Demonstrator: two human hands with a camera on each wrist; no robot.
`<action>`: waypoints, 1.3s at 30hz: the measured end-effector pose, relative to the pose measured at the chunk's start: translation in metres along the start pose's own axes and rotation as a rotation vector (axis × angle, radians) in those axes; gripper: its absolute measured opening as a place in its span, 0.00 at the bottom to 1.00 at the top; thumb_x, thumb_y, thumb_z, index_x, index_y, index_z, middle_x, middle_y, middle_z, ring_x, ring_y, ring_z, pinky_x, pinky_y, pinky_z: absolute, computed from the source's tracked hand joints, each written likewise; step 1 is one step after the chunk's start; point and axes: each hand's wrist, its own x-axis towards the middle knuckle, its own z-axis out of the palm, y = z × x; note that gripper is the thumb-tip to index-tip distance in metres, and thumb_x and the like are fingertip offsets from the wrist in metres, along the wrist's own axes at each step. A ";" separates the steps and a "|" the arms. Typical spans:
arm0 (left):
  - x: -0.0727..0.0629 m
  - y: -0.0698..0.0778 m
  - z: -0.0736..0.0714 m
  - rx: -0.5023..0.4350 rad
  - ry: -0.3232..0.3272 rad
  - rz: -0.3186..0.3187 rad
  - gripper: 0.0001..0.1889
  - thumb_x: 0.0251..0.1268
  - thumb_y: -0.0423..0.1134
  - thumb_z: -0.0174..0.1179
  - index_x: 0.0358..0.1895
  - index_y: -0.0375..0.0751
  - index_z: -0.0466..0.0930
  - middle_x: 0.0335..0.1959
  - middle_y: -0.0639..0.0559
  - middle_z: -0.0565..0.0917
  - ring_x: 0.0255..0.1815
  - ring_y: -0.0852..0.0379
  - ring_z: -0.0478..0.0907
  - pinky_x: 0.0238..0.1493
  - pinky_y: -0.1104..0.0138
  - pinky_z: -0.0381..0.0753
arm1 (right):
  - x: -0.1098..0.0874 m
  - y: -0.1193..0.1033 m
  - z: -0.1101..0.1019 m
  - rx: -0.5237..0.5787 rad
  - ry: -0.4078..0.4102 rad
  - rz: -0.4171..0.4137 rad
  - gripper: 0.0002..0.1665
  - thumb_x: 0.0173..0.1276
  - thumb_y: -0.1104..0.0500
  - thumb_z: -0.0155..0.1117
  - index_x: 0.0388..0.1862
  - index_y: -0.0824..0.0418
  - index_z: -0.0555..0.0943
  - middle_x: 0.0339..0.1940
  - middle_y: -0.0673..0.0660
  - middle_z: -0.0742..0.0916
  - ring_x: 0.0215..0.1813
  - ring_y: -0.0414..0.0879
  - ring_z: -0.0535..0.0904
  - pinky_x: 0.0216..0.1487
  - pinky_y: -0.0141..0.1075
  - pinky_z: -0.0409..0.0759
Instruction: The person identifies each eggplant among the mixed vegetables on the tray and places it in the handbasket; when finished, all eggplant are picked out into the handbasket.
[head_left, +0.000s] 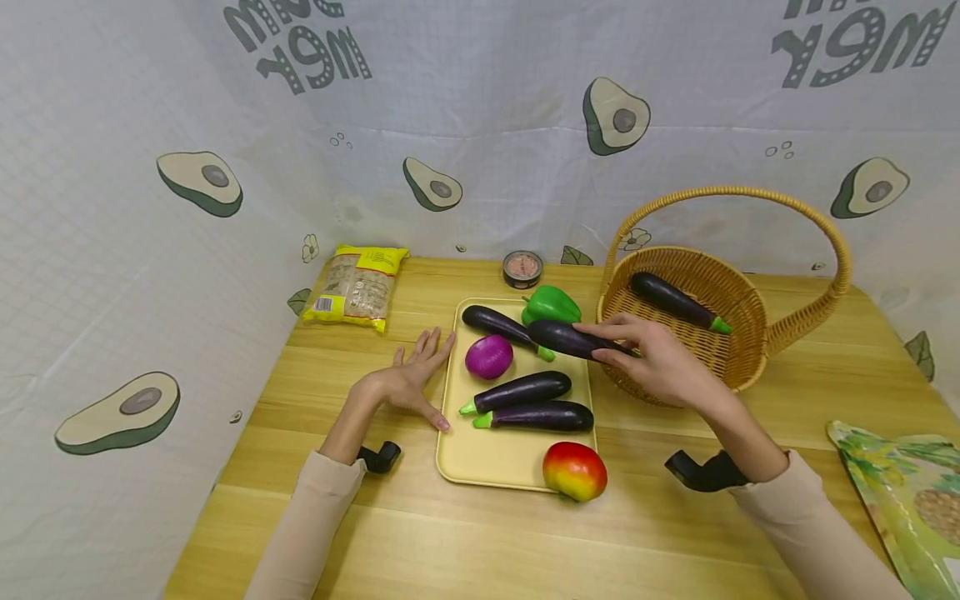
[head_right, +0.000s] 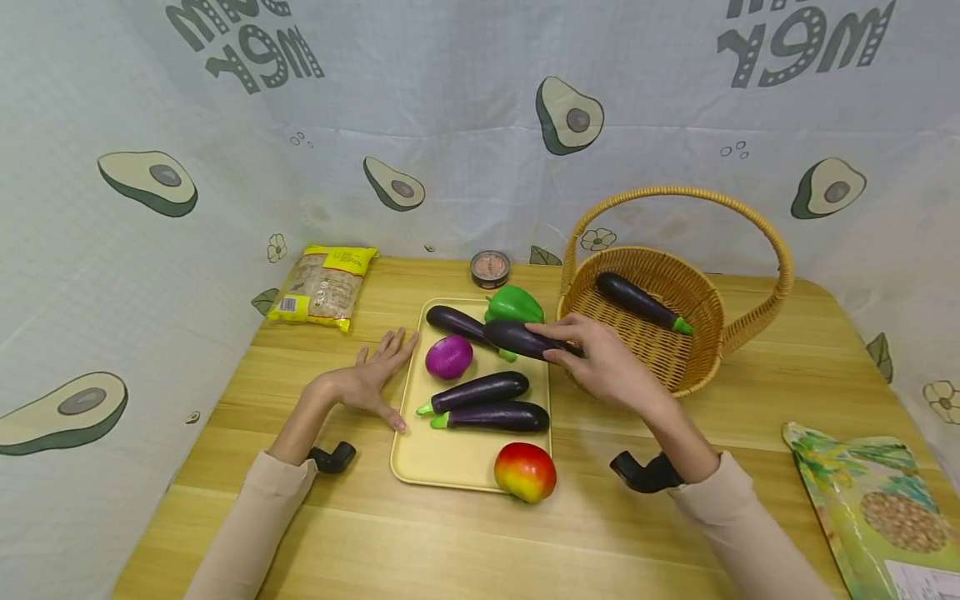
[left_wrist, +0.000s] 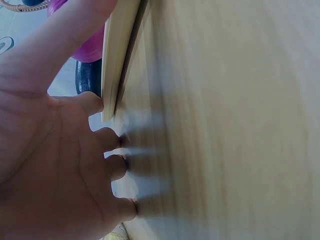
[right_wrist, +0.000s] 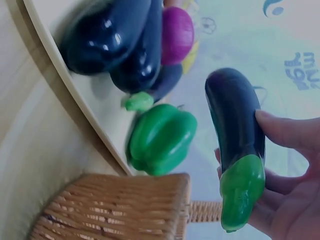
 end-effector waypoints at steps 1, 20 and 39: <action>0.000 0.000 0.000 -0.001 0.000 0.000 0.77 0.46 0.56 0.82 0.85 0.48 0.23 0.84 0.39 0.20 0.85 0.42 0.15 0.81 0.36 0.21 | 0.000 0.001 -0.002 0.000 -0.004 0.000 0.22 0.75 0.63 0.65 0.66 0.55 0.84 0.51 0.60 0.88 0.48 0.50 0.81 0.44 0.38 0.78; 0.000 0.000 -0.001 0.002 -0.001 0.005 0.77 0.46 0.57 0.82 0.85 0.48 0.23 0.84 0.38 0.20 0.85 0.41 0.15 0.81 0.35 0.21 | 0.000 0.052 -0.067 0.039 -0.063 0.210 0.25 0.77 0.59 0.64 0.71 0.53 0.79 0.58 0.66 0.85 0.34 0.41 0.68 0.28 0.33 0.64; 0.000 -0.002 0.000 0.001 -0.001 0.002 0.77 0.47 0.58 0.82 0.85 0.49 0.23 0.84 0.39 0.20 0.85 0.42 0.15 0.81 0.35 0.21 | 0.003 0.125 -0.078 0.065 -0.174 0.515 0.31 0.79 0.58 0.60 0.76 0.69 0.69 0.67 0.84 0.74 0.64 0.76 0.73 0.50 0.44 0.81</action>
